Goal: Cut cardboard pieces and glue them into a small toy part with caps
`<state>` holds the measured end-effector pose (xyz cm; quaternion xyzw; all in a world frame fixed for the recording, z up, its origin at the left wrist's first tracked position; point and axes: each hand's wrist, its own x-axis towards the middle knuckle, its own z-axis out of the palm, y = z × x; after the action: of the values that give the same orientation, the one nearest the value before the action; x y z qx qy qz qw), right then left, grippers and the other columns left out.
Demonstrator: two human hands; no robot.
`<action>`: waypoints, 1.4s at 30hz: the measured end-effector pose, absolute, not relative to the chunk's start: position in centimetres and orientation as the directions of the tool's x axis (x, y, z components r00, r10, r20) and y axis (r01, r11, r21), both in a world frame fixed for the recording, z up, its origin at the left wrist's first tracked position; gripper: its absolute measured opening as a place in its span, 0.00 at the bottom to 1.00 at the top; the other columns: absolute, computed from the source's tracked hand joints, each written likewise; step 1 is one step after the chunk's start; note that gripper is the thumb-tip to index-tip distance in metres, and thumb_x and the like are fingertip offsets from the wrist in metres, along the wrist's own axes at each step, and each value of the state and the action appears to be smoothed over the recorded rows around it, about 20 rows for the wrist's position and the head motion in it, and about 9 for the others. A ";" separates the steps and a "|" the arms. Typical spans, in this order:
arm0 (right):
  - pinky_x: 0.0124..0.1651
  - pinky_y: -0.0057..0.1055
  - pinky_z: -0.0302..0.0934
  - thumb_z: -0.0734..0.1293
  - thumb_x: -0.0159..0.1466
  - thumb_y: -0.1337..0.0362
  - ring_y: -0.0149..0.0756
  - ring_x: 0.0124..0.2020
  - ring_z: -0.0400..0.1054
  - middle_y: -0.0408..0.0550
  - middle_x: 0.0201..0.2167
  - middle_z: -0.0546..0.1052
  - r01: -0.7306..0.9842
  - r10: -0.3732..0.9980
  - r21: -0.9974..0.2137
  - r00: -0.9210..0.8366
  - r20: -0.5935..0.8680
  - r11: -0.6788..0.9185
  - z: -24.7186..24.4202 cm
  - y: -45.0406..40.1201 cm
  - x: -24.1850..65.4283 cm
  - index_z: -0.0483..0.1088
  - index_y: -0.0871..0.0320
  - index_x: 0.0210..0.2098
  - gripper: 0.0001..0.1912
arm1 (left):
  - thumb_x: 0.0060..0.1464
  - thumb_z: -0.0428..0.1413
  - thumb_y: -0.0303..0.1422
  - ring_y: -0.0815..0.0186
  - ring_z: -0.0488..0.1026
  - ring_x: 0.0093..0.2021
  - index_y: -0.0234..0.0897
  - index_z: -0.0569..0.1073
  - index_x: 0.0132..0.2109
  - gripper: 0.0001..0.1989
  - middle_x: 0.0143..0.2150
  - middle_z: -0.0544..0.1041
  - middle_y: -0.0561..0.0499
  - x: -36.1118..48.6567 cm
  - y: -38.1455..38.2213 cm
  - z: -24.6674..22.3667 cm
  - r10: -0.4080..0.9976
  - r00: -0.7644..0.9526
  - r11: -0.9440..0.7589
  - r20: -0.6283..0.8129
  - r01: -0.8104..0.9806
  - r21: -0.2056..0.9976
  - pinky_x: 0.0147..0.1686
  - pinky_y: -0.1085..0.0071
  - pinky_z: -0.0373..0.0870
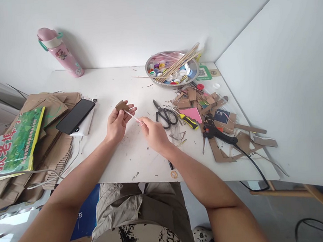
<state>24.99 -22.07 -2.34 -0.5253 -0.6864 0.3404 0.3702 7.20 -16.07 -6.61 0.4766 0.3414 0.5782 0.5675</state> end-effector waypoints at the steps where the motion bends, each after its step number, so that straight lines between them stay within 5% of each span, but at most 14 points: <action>1: 0.31 0.33 0.58 0.61 0.75 0.55 0.37 0.23 0.63 0.39 0.20 0.65 0.415 0.978 -0.892 -0.170 0.119 0.181 -2.3 -22.0 25.0 0.79 0.54 0.44 0.17 | 0.65 0.65 0.56 0.51 0.86 0.60 0.43 0.82 0.57 0.24 0.57 0.86 0.42 7.2 -16.1 -6.7 0.979 0.096 -0.139 0.178 -0.322 0.937 0.67 0.50 0.79; 8: 0.20 0.27 0.40 0.69 0.69 0.46 0.27 0.18 0.41 0.30 0.19 0.53 -0.051 0.925 -0.964 -0.297 -0.236 -0.262 -1.6 -21.7 24.9 0.70 0.52 0.34 0.17 | 0.63 0.63 0.63 0.52 0.87 0.56 0.45 0.82 0.61 0.32 0.56 0.87 0.42 6.9 -16.3 -6.6 0.950 0.084 -0.280 0.301 -0.195 0.940 0.64 0.49 0.81; 16: 0.20 0.26 0.40 0.66 0.70 0.55 0.28 0.18 0.38 0.29 0.19 0.52 -0.154 0.850 -0.891 -0.406 -0.337 -0.427 -0.8 -21.7 25.1 0.65 0.50 0.33 0.11 | 0.68 0.60 0.61 0.53 0.88 0.54 0.45 0.82 0.63 0.30 0.56 0.87 0.43 7.1 -16.7 -6.5 0.928 0.099 -0.340 0.359 -0.172 0.925 0.62 0.49 0.83; 19: 0.22 0.28 0.45 0.66 0.72 0.49 0.30 0.18 0.42 0.31 0.19 0.53 -0.058 0.885 -0.946 -0.375 -0.275 -0.319 -1.4 -21.7 25.1 0.66 0.49 0.33 0.15 | 0.69 0.59 0.59 0.53 0.87 0.55 0.46 0.82 0.63 0.28 0.58 0.86 0.43 7.2 -16.8 -6.6 0.924 0.106 -0.350 0.366 -0.143 0.926 0.63 0.48 0.83; 21: 0.25 0.30 0.50 0.65 0.73 0.47 0.34 0.20 0.52 0.36 0.21 0.60 0.122 0.956 -0.987 -0.264 -0.130 -0.101 -2.0 -21.8 25.1 0.68 0.50 0.33 0.17 | 0.71 0.59 0.56 0.53 0.87 0.56 0.47 0.82 0.64 0.26 0.59 0.86 0.43 7.2 -17.0 -6.6 0.923 0.115 -0.352 0.367 -0.131 0.927 0.63 0.48 0.82; 23: 0.29 0.32 0.54 0.63 0.73 0.49 0.38 0.26 0.64 0.44 0.25 0.71 0.367 0.985 -0.921 -0.158 0.074 0.128 -2.4 -22.0 25.1 0.70 0.50 0.35 0.15 | 0.71 0.59 0.55 0.52 0.87 0.56 0.48 0.82 0.63 0.24 0.59 0.86 0.43 7.3 -17.1 -6.6 0.919 0.127 -0.359 0.374 -0.130 0.924 0.63 0.47 0.82; 26: 0.31 0.34 0.54 0.61 0.74 0.54 0.42 0.30 0.70 0.51 0.33 0.81 0.599 0.966 -0.758 -0.143 0.217 0.259 -2.7 -22.4 25.2 0.74 0.50 0.38 0.13 | 0.70 0.59 0.58 0.52 0.87 0.56 0.48 0.83 0.62 0.26 0.57 0.87 0.44 7.7 -17.4 -6.5 0.917 0.130 -0.363 0.378 -0.126 0.923 0.62 0.49 0.83; 30: 0.34 0.34 0.60 0.57 0.77 0.51 0.39 0.27 0.69 0.48 0.31 0.79 0.514 0.963 -0.817 -0.196 0.184 0.261 -2.4 -22.4 25.1 0.72 0.51 0.38 0.18 | 0.70 0.58 0.60 0.52 0.88 0.55 0.48 0.84 0.60 0.27 0.54 0.89 0.45 8.1 -18.0 -6.2 0.904 0.175 -0.376 0.390 -0.105 0.920 0.60 0.51 0.85; 36: 0.32 0.35 0.57 0.56 0.75 0.37 0.37 0.22 0.58 0.38 0.21 0.63 0.391 0.972 -0.901 -0.203 0.116 0.189 -1.5 -22.1 25.0 0.65 0.49 0.33 0.26 | 0.74 0.54 0.57 0.54 0.87 0.55 0.48 0.84 0.61 0.26 0.58 0.88 0.44 8.5 -18.5 -6.0 0.860 0.224 -0.456 0.458 -0.062 0.888 0.58 0.54 0.84; 42: 0.32 0.35 0.55 0.57 0.76 0.39 0.37 0.21 0.55 0.37 0.19 0.58 0.430 0.975 -0.877 -0.152 0.164 0.215 -1.0 -22.2 25.7 0.67 0.49 0.34 0.25 | 0.68 0.62 0.56 0.63 0.82 0.38 0.45 0.85 0.53 0.22 0.48 0.86 0.46 7.4 -17.7 -5.9 0.885 -0.045 -0.464 0.464 0.011 0.886 0.39 0.66 0.83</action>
<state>25.66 -22.23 -1.00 -0.5208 -0.6743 0.3483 0.3908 7.41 -17.74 -5.85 0.5933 0.3775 0.6163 0.3546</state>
